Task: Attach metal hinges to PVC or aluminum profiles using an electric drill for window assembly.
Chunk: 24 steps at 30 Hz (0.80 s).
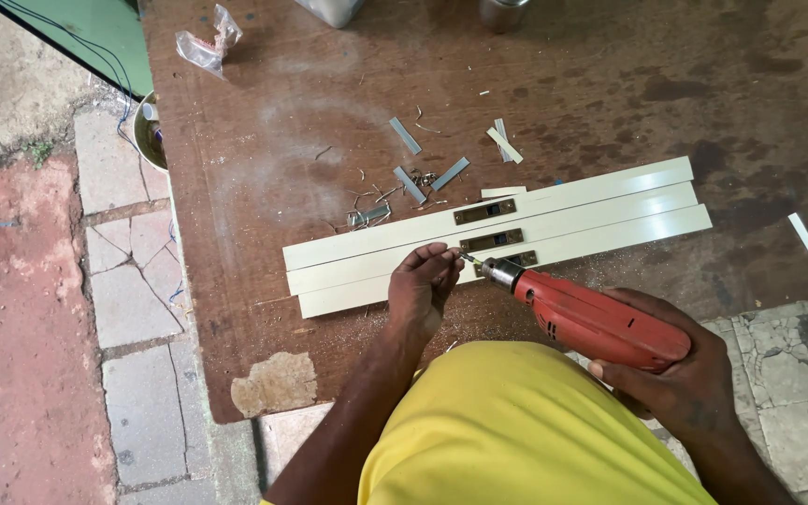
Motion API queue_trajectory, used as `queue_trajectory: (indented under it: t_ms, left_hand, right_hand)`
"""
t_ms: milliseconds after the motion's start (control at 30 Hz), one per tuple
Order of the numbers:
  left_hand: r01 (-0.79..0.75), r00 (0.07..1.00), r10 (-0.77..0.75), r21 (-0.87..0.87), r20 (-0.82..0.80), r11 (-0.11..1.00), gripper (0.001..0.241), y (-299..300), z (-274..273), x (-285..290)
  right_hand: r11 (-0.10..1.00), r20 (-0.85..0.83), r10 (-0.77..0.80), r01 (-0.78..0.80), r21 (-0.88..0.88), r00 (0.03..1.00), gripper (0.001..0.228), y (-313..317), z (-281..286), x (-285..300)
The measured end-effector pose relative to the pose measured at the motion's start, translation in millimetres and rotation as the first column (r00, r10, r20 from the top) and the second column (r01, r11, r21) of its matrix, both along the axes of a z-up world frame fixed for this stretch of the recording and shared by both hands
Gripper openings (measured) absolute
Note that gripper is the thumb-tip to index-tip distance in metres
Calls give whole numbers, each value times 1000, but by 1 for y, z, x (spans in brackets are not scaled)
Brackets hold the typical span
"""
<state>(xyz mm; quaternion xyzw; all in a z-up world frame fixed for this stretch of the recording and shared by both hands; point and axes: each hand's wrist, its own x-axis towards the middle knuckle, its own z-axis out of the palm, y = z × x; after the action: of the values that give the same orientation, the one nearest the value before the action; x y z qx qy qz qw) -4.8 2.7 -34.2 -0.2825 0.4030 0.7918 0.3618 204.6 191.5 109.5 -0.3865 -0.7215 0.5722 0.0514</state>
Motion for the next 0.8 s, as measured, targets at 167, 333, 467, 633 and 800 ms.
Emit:
queue_trajectory:
  t_ms: [167,333,467,633,800]
  left_hand:
    - [-24,999,20,119,35,993,16,0,8,1]
    - [-47,998,37,237,47,970,13,-1,-2,2]
    - [-19,1000,24,261,-14,965,17,-2,-4,0]
    - [-9,1000,18,349,-23,937,26,-2,-3,0]
    - [11,998,9,318,-62,948,28,1,-3,0]
  right_hand:
    - [996,-43,68,-66,58,997,80,-1,-5,-1]
    - [998,-18,50,-49,47,999,80,-2,-1,-5]
    - [999,-52,39,-39,10,998,80,-1,-2,-5]
    - [1000,-40,24,-23,4,999,81,0,-3,-4]
    - [995,-76,83,-78,66,994,81,3,-10,2]
